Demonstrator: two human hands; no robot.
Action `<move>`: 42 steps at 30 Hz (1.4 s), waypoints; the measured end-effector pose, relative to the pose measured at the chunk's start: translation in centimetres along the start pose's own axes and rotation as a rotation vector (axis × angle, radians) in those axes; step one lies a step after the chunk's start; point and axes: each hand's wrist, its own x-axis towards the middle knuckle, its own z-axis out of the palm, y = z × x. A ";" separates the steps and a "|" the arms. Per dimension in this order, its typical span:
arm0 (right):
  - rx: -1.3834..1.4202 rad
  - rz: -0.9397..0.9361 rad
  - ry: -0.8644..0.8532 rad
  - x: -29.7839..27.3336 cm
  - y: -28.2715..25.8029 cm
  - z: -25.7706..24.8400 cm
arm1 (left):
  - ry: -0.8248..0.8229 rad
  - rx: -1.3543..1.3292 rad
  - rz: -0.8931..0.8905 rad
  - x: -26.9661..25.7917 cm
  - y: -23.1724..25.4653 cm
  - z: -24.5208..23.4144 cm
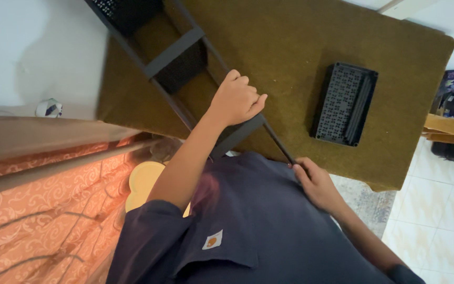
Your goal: The person disassembles a small black metal shelf unit on a table, pulling off its perforated side panels and unscrewing small fasteners by hand, then reattaches the panels and screws to rebuild the shelf frame.
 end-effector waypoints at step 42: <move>0.252 0.138 -0.125 4.0 6.5 -3.6 | -0.145 -0.088 -0.142 0.4 1.9 -2.1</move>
